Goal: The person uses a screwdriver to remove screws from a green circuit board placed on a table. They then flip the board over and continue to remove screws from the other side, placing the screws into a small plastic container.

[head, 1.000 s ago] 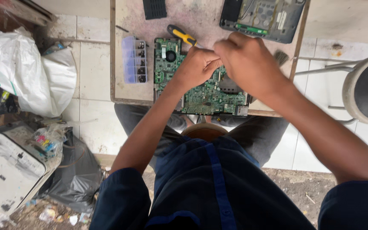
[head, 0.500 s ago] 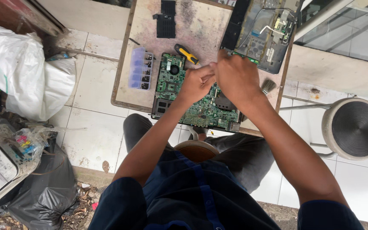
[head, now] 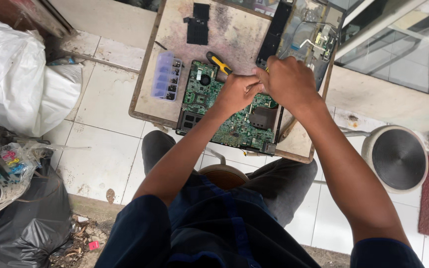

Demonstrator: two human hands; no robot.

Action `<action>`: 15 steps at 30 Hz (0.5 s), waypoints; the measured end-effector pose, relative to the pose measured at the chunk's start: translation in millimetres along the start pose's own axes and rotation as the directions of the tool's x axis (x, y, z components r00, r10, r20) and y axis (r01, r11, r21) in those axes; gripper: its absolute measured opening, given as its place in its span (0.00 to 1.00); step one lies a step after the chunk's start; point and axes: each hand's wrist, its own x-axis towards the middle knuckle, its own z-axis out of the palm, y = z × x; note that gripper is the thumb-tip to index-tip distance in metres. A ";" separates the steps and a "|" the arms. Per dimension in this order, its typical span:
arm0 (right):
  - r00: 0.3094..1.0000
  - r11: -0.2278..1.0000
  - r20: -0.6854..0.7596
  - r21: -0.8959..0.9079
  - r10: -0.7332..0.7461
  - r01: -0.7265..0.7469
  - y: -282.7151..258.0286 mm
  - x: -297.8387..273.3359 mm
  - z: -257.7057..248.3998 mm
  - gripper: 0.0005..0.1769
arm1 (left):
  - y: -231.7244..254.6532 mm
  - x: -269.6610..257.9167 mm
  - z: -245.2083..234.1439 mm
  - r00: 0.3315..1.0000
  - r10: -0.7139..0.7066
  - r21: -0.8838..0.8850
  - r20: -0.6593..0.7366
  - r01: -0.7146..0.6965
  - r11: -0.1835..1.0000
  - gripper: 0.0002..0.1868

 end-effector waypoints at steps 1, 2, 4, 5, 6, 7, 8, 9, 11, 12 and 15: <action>0.999 0.996 0.040 0.090 -0.018 0.015 -3.8 -0.8 -5.1 0.19 | -0.1 0.8 3.6 0.999 -0.022 0.015 -0.049 0.022 1.000 0.15; 0.999 0.996 0.040 0.089 -0.015 0.011 -4.7 -0.9 -12.3 0.19 | 7.2 1.4 -0.7 0.999 -0.021 0.012 -0.046 0.021 1.000 0.15; 0.962 0.904 -0.002 0.341 -0.274 0.258 -6.0 -0.3 -25.7 0.07 | 20.4 2.5 -9.3 0.994 -0.053 -0.031 0.094 0.056 0.998 0.10; 0.963 0.905 -0.003 0.342 -0.270 0.255 5.8 -0.5 -7.7 0.07 | 7.9 1.6 -1.9 0.994 -0.052 -0.033 0.098 0.056 0.998 0.10; 0.984 0.971 -0.026 0.156 -0.177 0.179 15.3 0.1 11.3 0.05 | -4.2 -1.7 3.2 0.989 -0.063 -0.046 0.137 0.070 0.997 0.09; 0.994 0.996 -0.069 -0.033 -0.090 0.088 24.3 0.5 30.1 0.04 | -16.1 -5.2 8.0 0.982 -0.073 -0.059 0.176 0.084 0.995 0.12; 0.993 0.995 -0.071 -0.036 -0.091 0.089 25.3 1.3 33.7 0.04 | -16.5 -4.8 11.2 0.982 -0.070 -0.058 0.174 0.081 0.995 0.12; 0.993 0.994 -0.106 -0.103 -0.057 0.046 26.4 2.2 36.9 0.07 | -16.8 -4.0 14.3 0.993 -0.056 -0.070 0.105 0.063 0.996 0.11; 0.989 0.985 -0.148 -0.175 -0.027 0.000 19.2 -2.5 18.8 0.14 | -23.5 -4.1 21.3 0.999 -0.035 -0.083 0.032 0.038 0.996 0.11; 0.998 0.998 -0.048 0.045 -0.044 0.046 10.3 -8.2 -0.7 0.10 | -31.2 -5.6 24.7 0.999 -0.023 -0.043 0.043 0.025 0.999 0.14; 0.994 0.962 0.056 0.263 -0.090 0.072 14.4 -9.2 -15.4 0.11 | -28.8 -3.9 14.8 0.998 -0.002 -0.042 0.061 0.004 0.999 0.15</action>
